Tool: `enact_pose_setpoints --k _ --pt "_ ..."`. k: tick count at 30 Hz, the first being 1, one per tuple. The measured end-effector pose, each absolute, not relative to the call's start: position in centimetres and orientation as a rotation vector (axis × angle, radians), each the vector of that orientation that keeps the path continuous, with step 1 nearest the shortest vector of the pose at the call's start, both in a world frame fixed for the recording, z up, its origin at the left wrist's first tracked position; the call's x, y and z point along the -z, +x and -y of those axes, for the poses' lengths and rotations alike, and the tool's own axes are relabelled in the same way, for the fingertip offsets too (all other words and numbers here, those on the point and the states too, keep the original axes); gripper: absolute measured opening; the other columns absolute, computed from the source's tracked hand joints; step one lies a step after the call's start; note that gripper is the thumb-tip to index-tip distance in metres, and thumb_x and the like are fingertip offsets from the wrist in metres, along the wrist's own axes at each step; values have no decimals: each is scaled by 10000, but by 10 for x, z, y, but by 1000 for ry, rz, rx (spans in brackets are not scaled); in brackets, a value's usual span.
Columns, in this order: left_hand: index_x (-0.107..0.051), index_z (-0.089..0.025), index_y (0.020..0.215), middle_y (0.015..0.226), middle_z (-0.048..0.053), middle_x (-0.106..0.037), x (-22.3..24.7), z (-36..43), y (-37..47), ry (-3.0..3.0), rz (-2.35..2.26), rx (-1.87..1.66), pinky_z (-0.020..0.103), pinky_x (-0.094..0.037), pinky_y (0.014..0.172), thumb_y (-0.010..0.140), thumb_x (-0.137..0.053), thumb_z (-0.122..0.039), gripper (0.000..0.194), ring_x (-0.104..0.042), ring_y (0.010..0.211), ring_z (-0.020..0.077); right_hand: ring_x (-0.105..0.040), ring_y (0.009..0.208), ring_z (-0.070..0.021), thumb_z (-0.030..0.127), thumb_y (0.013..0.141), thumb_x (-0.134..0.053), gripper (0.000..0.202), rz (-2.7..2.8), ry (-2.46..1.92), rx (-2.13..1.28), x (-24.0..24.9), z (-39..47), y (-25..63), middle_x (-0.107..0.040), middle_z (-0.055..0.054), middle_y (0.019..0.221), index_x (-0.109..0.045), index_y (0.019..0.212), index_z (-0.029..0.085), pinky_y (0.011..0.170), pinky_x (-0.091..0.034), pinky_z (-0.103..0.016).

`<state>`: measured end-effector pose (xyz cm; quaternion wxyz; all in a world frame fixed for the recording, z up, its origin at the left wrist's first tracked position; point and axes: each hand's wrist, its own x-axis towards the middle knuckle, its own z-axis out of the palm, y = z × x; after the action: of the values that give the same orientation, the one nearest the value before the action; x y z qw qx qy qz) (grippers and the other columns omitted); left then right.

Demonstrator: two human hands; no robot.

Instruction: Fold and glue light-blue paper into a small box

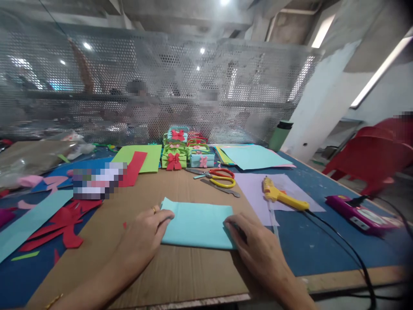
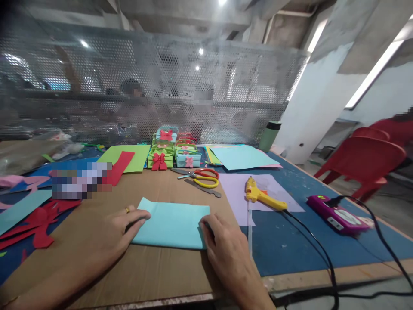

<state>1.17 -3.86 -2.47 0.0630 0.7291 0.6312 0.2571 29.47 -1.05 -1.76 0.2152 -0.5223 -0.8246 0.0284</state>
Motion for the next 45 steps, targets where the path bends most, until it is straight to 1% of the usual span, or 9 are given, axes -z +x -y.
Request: enact_pose_setpoints --k 3,9,17,22,26,31,36,40,45 --pt "-734 -269 1024 962 38 -725 32 39 9 2265 -1908 -858 324 -500 774 981 -406 -300 332 -689 897 222 -703 814 -210 303 1007 -395 261 2266 -1474 -97 19 11 295 -714 -26 911 -652 1002 264 681 -461 -300" --pt "-723 -266 1065 1014 39 -727 45 40 5 2385 -1914 -959 281 -511 706 996 -402 -300 330 -708 875 197 -714 806 -216 301 987 -447 196 2234 -1513 -127 22 7 296 -724 -4 942 -637 1019 268 667 -476 -310" --pt "-740 -237 1050 919 46 -742 43 37 5 2541 -1931 -1000 270 -515 580 984 -402 -266 346 -734 753 197 -710 707 -205 278 972 -487 166 2261 -1546 47 25 4 294 -723 5 867 -652 990 273 574 -444 -285" --pt "-746 -245 1061 939 49 -759 46 37 4 2581 -1956 -1001 273 -551 605 997 -402 -295 354 -749 813 211 -707 671 -198 263 953 -515 144 2253 -1539 90 24 4 294 -720 9 829 -658 965 268 548 -439 -276" --pt "-761 -232 1035 925 63 -758 44 38 4 2615 -1989 -989 270 -554 555 990 -385 -297 384 -748 742 208 -718 666 -207 268 949 -523 141 2250 -1533 117 25 5 293 -734 9 830 -663 961 269 528 -430 -276" --pt "-763 -254 1059 964 46 -770 38 40 4 2573 -2001 -897 246 -560 564 976 -395 -311 382 -748 738 189 -725 692 -209 235 938 -528 140 2250 -1539 99 24 6 292 -736 13 840 -662 964 270 534 -425 -275" --pt "-757 -259 1102 1041 38 -776 34 41 6 2513 -2046 -811 261 -578 598 970 -385 -299 396 -758 804 201 -709 669 -202 238 946 -510 152 2242 -1553 82 23 6 291 -724 8 826 -661 952 259 539 -419 -278" --pt "-763 -261 1081 1056 44 -773 30 42 7 2515 -2014 -847 273 -589 624 974 -394 -320 388 -759 839 217 -712 693 -202 235 954 -482 183 2242 -1559 83 22 6 291 -733 -10 840 -664 955 250 543 -406 -271" --pt "-756 -269 1091 1039 40 -767 25 44 9 2483 -1996 -828 270 -576 601 975 -411 -328 369 -752 813 215 -718 715 -209 247 963 -454 215 2234 -1547 49 22 7 292 -739 -23 855 -668 970 245 558 -412 -278"
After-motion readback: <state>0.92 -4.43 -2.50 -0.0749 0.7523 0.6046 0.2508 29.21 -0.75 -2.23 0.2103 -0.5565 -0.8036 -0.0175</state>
